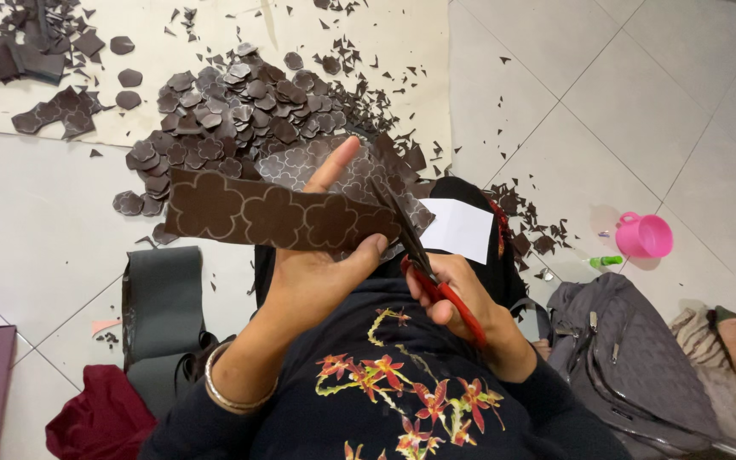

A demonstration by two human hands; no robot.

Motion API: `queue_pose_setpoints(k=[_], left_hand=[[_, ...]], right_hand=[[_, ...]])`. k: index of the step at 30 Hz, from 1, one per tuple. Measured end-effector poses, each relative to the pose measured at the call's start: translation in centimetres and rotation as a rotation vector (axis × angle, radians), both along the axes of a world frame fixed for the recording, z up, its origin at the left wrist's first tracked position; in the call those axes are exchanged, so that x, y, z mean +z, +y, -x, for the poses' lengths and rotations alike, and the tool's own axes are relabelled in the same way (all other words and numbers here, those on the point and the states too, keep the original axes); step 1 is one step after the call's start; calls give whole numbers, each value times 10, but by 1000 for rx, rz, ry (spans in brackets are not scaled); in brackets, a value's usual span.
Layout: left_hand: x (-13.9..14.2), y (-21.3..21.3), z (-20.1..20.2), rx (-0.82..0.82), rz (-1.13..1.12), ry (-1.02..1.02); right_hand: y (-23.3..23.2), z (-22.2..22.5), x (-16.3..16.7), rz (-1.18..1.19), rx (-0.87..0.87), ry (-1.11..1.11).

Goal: The person sits on the floor and uses red-handled scissors to cut a brown patterned sheet into small flower-shaped pieces. The cut pieces accumulate on the floor as the person continues cutting along the pattern lines.

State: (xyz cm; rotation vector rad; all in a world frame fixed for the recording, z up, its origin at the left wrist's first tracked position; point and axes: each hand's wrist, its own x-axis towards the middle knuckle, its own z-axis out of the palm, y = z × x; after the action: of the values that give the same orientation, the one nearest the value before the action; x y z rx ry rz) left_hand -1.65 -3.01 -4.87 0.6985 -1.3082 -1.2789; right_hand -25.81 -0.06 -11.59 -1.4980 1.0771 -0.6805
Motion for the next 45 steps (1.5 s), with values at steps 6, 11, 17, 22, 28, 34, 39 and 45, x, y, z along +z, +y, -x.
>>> queue_pose_setpoints(k=[6,11,17,22,28,34,39,45], left_hand=[[0,-1,-2,20,15,-53],[-10,-3,8,-40,-98,173],[-21,0,32,-178,-281,296],[-27,-2,30,-202,-262,252],[-32,-7,19,-158,-246,219],[-25,-5,20,-78,-269,178],[-25,-6,17,126,-238,184],[-36,-10,16,213,-289,249]], right_hand=[[3,5,-9,-41,-24,-54],[-1,-4,-8,70,-200,-249],[-12,-18,10,78,-461,-287],[-18,-18,21,96,-478,-279],[-22,-14,21,143,-480,-266],[-23,-14,20,168,-491,-215],[-20,-3,10,125,-428,-236],[-9,-6,-16,65,-240,-365]])
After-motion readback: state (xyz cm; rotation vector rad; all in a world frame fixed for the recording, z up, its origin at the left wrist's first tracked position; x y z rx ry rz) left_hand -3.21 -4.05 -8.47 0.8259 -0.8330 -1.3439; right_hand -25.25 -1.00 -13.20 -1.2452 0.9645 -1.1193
